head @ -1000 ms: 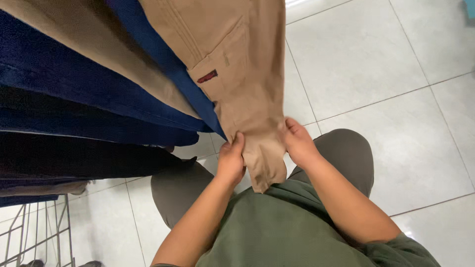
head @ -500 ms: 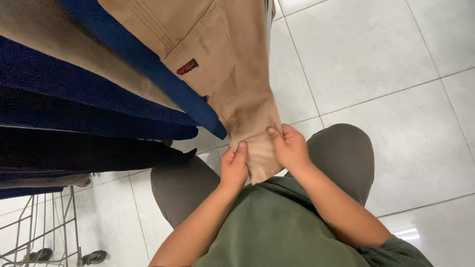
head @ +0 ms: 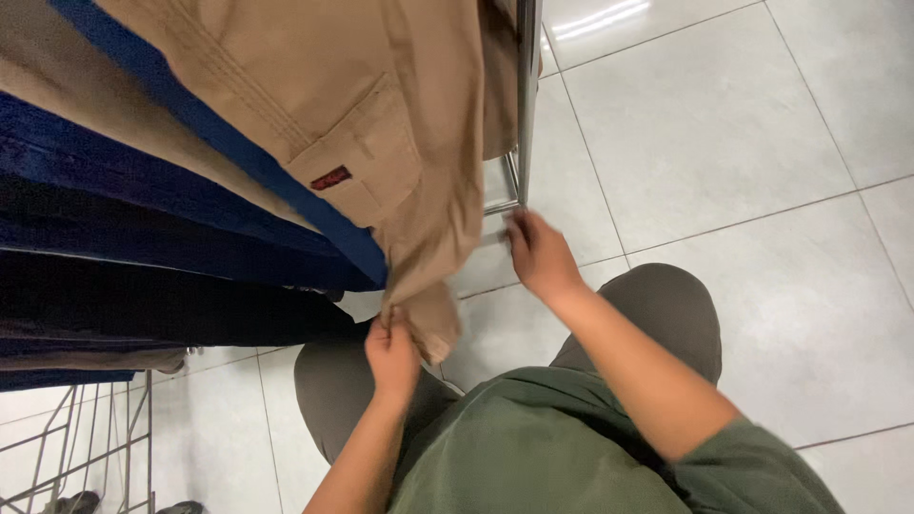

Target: The person takes blue, brown, and black pants from a shopping cart and hangs each pair onto a clothing rack.

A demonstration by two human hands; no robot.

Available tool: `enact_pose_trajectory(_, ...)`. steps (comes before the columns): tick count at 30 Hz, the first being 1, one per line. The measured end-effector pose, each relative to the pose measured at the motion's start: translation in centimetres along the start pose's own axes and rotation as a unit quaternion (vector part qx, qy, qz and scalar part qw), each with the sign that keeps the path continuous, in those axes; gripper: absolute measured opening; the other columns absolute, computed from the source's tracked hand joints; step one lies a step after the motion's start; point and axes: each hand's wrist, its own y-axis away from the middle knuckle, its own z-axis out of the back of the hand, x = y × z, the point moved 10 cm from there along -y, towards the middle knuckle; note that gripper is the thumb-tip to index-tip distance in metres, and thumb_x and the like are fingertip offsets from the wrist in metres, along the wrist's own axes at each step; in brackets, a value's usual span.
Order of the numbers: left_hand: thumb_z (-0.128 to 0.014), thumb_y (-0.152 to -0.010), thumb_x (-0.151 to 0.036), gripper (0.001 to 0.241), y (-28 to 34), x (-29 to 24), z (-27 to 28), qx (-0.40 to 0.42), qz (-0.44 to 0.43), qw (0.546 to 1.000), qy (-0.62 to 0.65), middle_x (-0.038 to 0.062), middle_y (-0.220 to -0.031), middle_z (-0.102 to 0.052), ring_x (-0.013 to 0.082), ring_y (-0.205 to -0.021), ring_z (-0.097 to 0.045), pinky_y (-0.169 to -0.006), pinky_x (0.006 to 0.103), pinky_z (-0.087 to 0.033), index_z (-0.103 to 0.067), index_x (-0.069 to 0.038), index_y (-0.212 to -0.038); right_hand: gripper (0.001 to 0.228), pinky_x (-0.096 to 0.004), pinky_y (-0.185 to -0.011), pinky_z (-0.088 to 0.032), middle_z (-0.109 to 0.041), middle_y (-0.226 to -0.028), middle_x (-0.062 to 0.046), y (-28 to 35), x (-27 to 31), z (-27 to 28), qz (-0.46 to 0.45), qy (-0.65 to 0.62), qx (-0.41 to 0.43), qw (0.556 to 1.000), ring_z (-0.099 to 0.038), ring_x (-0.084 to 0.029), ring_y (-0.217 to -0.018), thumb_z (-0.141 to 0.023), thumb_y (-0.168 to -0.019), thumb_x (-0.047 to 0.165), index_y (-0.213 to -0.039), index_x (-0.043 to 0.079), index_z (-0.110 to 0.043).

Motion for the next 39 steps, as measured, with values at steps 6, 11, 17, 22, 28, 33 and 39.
enact_pose_trajectory(6,-0.06,-0.105,-0.021,0.029,0.9,-5.0,3.5,-0.086,0.012,0.995,-0.051,0.011,-0.086,-0.066,0.0188,-0.09,-0.057,-0.093,0.041,-0.047,-0.066,0.002,-0.087,0.035,-0.069,-0.106,-0.05,-0.035,-0.151,-0.036,-3.2,13.9,3.9,0.289,-0.08,-0.152,0.942,-0.048,-0.06,-0.132,-0.059,-0.104,-0.008,-0.138,-0.003,-0.052)
enact_pose_trajectory(11,-0.053,-0.104,-0.03,0.032,-1.5,1.1,8.7,-0.143,0.076,0.987,-0.025,0.007,-0.104,-0.07,0.0143,-0.098,-0.058,-0.086,0.0321,-0.047,-0.069,-0.002,-0.109,0.038,-0.053,-0.119,-0.051,-0.011,-0.165,-0.026,-2.2,19.9,6.1,0.374,-0.042,-0.254,0.891,-0.057,-0.046,-0.141,-0.058,-0.106,-0.004,-0.142,0.006,-0.055)
enact_pose_trajectory(17,-0.053,-0.107,-0.029,0.03,-1.6,0.8,9.9,-0.162,0.074,0.984,-0.003,0.004,-0.103,-0.069,0.0125,-0.097,-0.057,-0.086,0.0304,-0.047,-0.07,-0.004,-0.109,0.048,-0.052,-0.097,-0.057,-0.01,-0.163,-0.028,-3.9,20.3,7.6,0.319,0.071,-0.314,0.891,-0.06,-0.045,-0.122,-0.054,-0.108,0.004,-0.155,0.014,-0.05)
enact_pose_trajectory(22,-0.053,-0.106,-0.031,0.031,-1.9,2.0,9.1,-0.154,0.097,0.983,0.002,0.005,-0.104,-0.068,0.0152,-0.099,-0.058,-0.086,0.0334,-0.046,-0.068,-0.004,-0.108,0.052,-0.048,-0.092,-0.052,-0.03,-0.157,-0.017,-4.9,20.4,7.2,0.244,0.22,-0.374,0.867,-0.061,-0.04,-0.108,-0.06,-0.101,0.016,-0.152,0.02,-0.055)
enact_pose_trajectory(28,-0.07,-0.092,-0.026,0.051,-0.2,-3.1,8.3,-0.152,-0.031,0.986,-0.053,0.016,-0.13,-0.06,0.0223,-0.117,-0.06,-0.102,0.0331,-0.047,-0.049,-0.002,-0.132,0.044,-0.048,-0.101,-0.036,-0.056,-0.141,-0.003,-3.6,20.2,7.4,0.292,0.151,-0.316,0.89,-0.049,-0.038,-0.121,-0.063,-0.092,0.006,-0.136,0.011,-0.061)
enact_pose_trajectory(33,-0.053,-0.089,-0.01,0.007,9.1,-17.1,-4.2,0.297,-0.484,0.799,-0.199,0.007,-0.083,-0.062,0.0296,-0.078,-0.058,-0.07,0.0421,-0.04,-0.059,-0.012,-0.084,0.019,-0.045,-0.107,-0.049,-0.073,-0.1,-0.009,2.9,20.9,10.0,0.375,-0.102,-0.282,0.878,-0.069,-0.025,-0.093,-0.068,-0.09,-0.013,-0.091,0.005,-0.073)
enact_pose_trajectory(39,-0.073,-0.091,-0.016,0.038,6.5,-16.1,-13.4,0.272,-0.365,0.885,-0.1,0.02,-0.113,-0.07,0.0403,-0.107,-0.07,-0.089,0.0466,-0.057,-0.067,-0.001,-0.125,0.022,-0.041,-0.078,-0.059,-0.054,-0.081,-0.011,7.0,18.3,12.9,0.361,-0.181,-0.311,0.86,-0.059,-0.029,-0.071,-0.065,-0.069,-0.013,-0.079,0.006,-0.061)
